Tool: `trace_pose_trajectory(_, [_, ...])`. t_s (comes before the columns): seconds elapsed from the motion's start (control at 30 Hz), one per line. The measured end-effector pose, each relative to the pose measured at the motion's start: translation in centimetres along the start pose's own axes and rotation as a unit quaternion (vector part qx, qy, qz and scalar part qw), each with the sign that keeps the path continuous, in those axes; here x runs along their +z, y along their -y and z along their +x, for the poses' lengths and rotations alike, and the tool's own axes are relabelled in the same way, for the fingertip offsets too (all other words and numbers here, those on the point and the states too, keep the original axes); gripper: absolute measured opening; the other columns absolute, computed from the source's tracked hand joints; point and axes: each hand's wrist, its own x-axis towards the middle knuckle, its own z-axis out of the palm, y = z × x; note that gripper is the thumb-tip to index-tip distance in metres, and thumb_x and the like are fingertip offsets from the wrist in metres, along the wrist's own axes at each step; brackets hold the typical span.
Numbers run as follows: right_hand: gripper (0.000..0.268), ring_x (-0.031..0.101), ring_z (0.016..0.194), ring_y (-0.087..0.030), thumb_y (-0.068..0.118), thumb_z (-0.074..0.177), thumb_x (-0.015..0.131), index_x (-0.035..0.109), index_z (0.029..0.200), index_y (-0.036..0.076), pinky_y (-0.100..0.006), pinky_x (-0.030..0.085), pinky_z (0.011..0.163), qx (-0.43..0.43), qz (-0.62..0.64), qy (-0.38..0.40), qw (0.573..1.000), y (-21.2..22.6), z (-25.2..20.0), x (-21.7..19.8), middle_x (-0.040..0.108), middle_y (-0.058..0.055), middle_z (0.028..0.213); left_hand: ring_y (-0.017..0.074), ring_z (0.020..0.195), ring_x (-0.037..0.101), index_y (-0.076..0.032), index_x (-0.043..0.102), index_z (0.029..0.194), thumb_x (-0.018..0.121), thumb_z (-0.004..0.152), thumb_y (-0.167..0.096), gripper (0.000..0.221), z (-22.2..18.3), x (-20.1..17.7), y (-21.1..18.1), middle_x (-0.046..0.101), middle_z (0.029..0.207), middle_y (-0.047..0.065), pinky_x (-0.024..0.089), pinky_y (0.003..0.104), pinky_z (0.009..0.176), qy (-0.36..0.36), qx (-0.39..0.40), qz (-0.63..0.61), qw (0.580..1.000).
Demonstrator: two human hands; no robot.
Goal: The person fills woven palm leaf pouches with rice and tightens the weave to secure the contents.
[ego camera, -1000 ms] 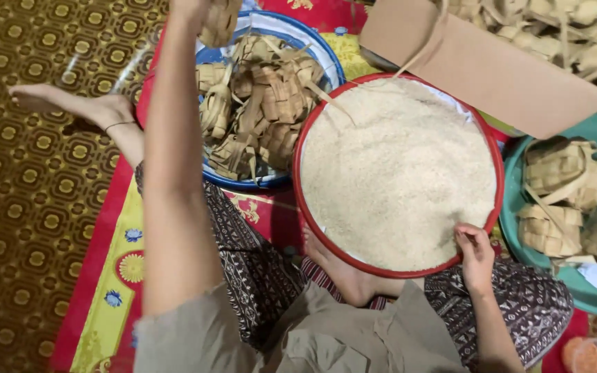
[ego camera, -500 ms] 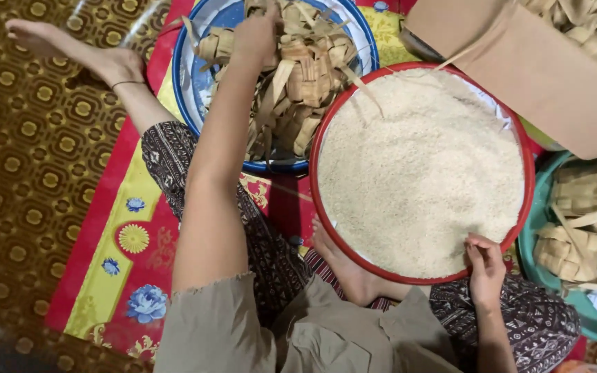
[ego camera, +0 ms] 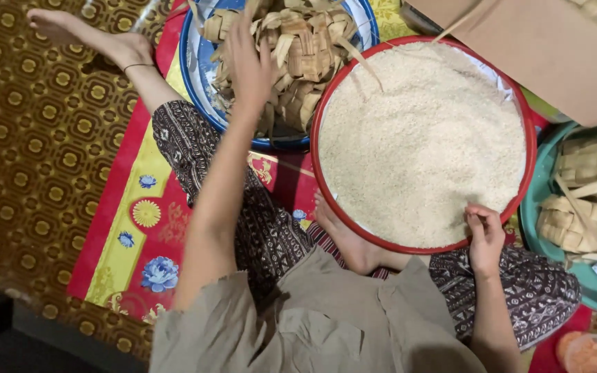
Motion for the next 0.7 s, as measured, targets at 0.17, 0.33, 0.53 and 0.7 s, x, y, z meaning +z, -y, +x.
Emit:
trace_pose_trajectory(0.17, [0.013, 0.06, 0.104, -0.025, 0.005, 0.108, 0.062, 0.069, 0.118, 0.001, -0.042, 0.049, 0.098, -0.057, 0.048, -0.043, 0.996, -2.7, 0.2, 0.3, 0.062, -0.019, 0.114, 0.0389, 0.102, 0.052, -0.012, 0.057, 0.12, 0.057, 0.101, -0.022, 0.022, -14.6, 0.9, -0.5, 0.051, 0.106, 0.013, 0.042, 0.051, 0.093, -0.048, 0.036, -0.077, 0.995])
trace_pose_trajectory(0.33, [0.015, 0.059, 0.101, -0.021, 0.004, 0.106, 0.062, 0.07, 0.118, 0.004, -0.039, 0.049, 0.096, -0.051, 0.08, -0.082, 0.992, -2.5, 0.3, 0.3, 0.065, -0.016, 0.112, 0.0356, 0.094, 0.055, -0.015, 0.061, 0.116, 0.063, 0.094, -0.014, 0.022, -17.2, 1.9, -1.3, 0.055, 0.102, 0.01, 0.043, 0.049, 0.087, -0.003, 0.039, -0.09, 0.995])
trace_pose_trajectory(0.53, [0.014, 0.058, 0.091, -0.016, 0.009, 0.104, 0.062, 0.069, 0.116, 0.007, -0.037, 0.051, 0.091, 0.001, 0.146, -0.12, 0.982, -2.5, 0.9, 0.5, 0.066, -0.007, 0.103, 0.0289, 0.106, 0.061, -0.019, 0.067, 0.12, 0.057, 0.098, -0.003, 0.028, -16.4, 2.7, -5.1, 0.065, 0.11, 0.005, 0.047, 0.041, 0.096, 0.063, 0.079, -0.152, 0.983])
trace_pose_trajectory(0.7, [0.006, 0.06, 0.09, -0.017, 0.011, 0.104, 0.062, 0.068, 0.105, 0.008, -0.037, 0.05, 0.09, 0.013, 0.17, -0.134, 0.976, -2.9, 0.7, 0.9, 0.068, -0.008, 0.1, 0.0457, 0.124, 0.051, -0.006, 0.058, 0.133, 0.069, 0.084, 0.0, 0.051, -16.5, 8.4, 2.8, 0.058, 0.124, 0.022, 0.04, 0.06, 0.106, 0.104, -0.051, -0.027, 0.993])
